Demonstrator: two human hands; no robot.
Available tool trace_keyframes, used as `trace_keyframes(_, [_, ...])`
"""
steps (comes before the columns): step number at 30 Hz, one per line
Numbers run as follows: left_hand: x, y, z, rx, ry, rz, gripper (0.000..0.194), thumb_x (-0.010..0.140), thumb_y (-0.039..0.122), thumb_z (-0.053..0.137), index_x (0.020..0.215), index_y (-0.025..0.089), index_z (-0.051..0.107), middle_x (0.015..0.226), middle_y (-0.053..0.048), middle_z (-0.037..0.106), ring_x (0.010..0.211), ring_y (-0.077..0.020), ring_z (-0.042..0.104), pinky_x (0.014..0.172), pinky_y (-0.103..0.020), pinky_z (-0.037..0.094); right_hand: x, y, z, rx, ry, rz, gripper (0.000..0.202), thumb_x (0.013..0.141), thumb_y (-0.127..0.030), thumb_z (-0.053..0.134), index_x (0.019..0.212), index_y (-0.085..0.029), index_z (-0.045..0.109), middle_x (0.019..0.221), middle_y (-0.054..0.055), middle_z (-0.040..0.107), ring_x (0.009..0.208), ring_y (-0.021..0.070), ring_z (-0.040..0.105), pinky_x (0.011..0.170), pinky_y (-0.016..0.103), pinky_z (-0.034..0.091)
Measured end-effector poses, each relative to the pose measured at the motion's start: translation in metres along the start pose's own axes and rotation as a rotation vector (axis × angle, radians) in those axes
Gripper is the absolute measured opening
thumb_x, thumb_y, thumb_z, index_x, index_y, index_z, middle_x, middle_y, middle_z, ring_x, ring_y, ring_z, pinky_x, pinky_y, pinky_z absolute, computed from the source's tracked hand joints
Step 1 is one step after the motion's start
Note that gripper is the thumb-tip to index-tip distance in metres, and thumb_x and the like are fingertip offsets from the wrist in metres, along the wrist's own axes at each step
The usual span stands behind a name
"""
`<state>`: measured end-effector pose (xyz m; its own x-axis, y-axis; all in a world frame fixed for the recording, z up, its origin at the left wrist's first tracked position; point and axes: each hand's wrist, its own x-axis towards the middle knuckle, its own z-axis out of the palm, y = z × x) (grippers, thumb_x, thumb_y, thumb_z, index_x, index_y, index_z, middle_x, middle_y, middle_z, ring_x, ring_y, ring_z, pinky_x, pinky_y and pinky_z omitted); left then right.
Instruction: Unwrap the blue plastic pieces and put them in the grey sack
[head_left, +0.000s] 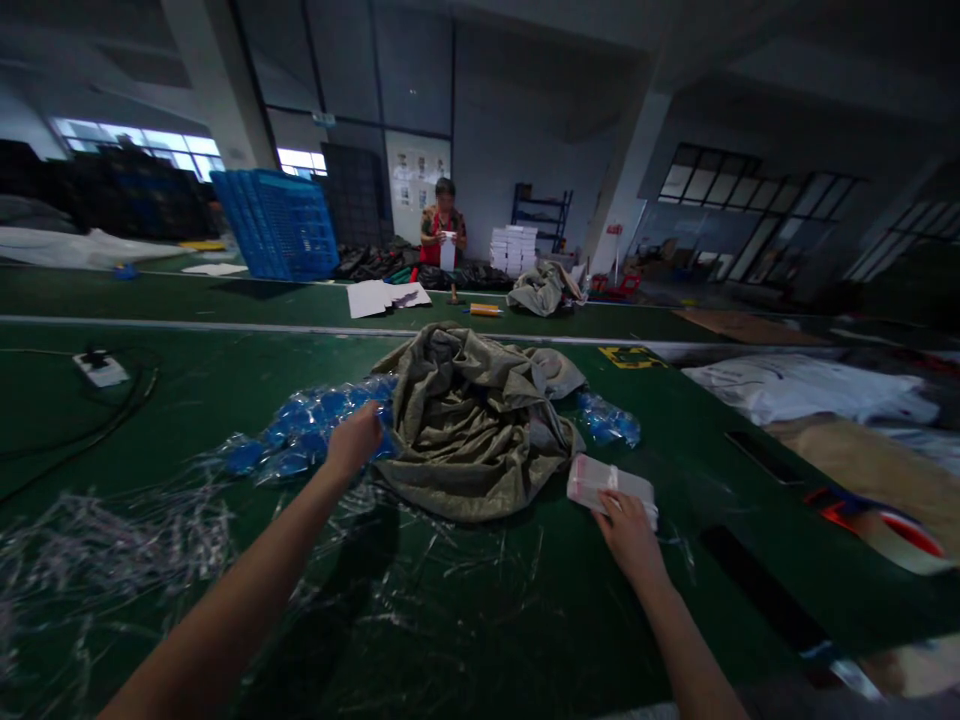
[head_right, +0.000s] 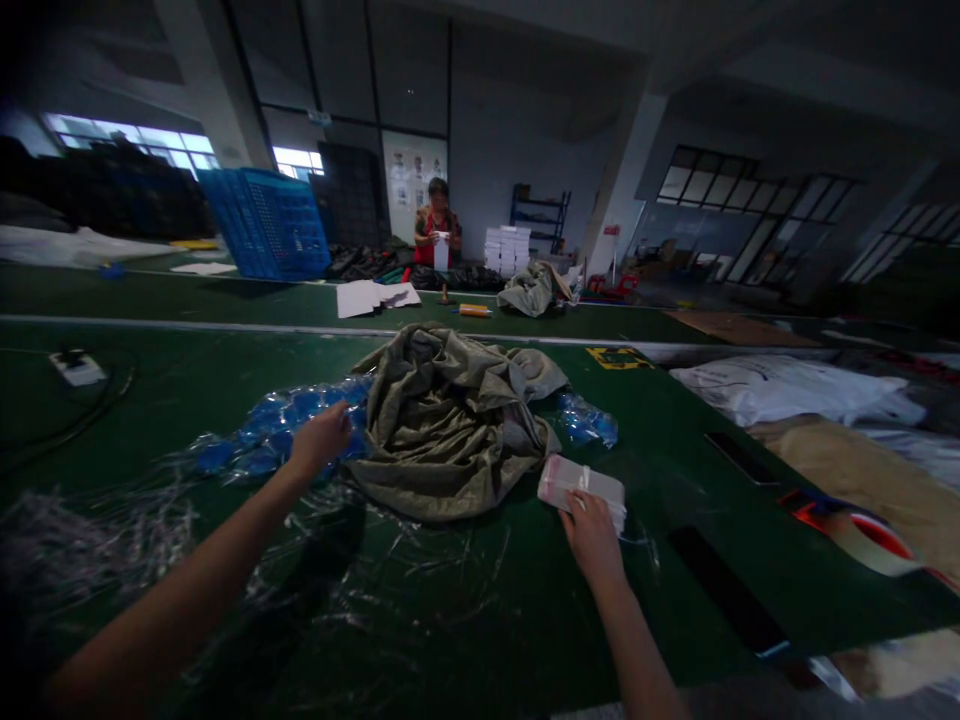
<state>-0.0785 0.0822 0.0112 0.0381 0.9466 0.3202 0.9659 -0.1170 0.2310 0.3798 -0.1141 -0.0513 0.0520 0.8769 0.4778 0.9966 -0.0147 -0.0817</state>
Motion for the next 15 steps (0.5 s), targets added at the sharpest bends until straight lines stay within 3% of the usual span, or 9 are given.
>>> trace_keyframes(3, [-0.037,0.028,0.009,-0.116,-0.107,0.184,0.029,0.088,0.021,0.043,0.11,0.023,0.062,0.132,-0.008,0.056,0.103,-0.0224,0.063,0.087,-0.031,0.047,0.011,0.002,0.01,-0.069,-0.081,-0.062,0.028,0.083,-0.016,0.049,0.104,-0.017,0.067,0.11,0.013,0.066,0.101,0.0293,0.057,0.088,0.042,0.046])
trace_keyframes(7, [-0.06,0.052,0.02,-0.199,-0.24,0.265,0.026,0.087,0.019,0.045,0.102,0.024,0.065,0.124,-0.007,0.062,0.103,-0.0213,0.063,0.089,-0.029,0.044,0.017,0.005,0.016,-0.084,-0.12,-0.085,0.033,0.079,-0.007,0.044,0.099,-0.017,0.069,0.104,0.013,0.07,0.097,0.0271,0.062,0.086,0.04,0.046])
trace_keyframes(10, [-0.05,0.064,0.027,-0.201,-0.257,0.252,0.026,0.085,0.018,0.046,0.1,0.024,0.066,0.106,-0.007,0.069,0.1,-0.0207,0.063,0.086,-0.028,0.044,0.018,0.007,0.015,-0.051,-0.1,-0.017,0.027,0.082,-0.013,0.044,0.09,-0.017,0.07,0.095,0.012,0.072,0.091,0.0263,0.065,0.082,0.038,0.048])
trace_keyframes(15, [-0.007,0.096,0.049,-0.235,-0.276,0.231,0.025,0.082,0.018,0.048,0.096,0.022,0.069,0.097,-0.008,0.07,0.092,-0.0214,0.065,0.079,-0.028,0.045,0.021,0.009,0.012,0.05,-0.054,0.09,0.031,0.087,-0.037,0.044,0.082,-0.02,0.07,0.088,0.011,0.073,0.083,0.0266,0.067,0.077,0.04,0.05])
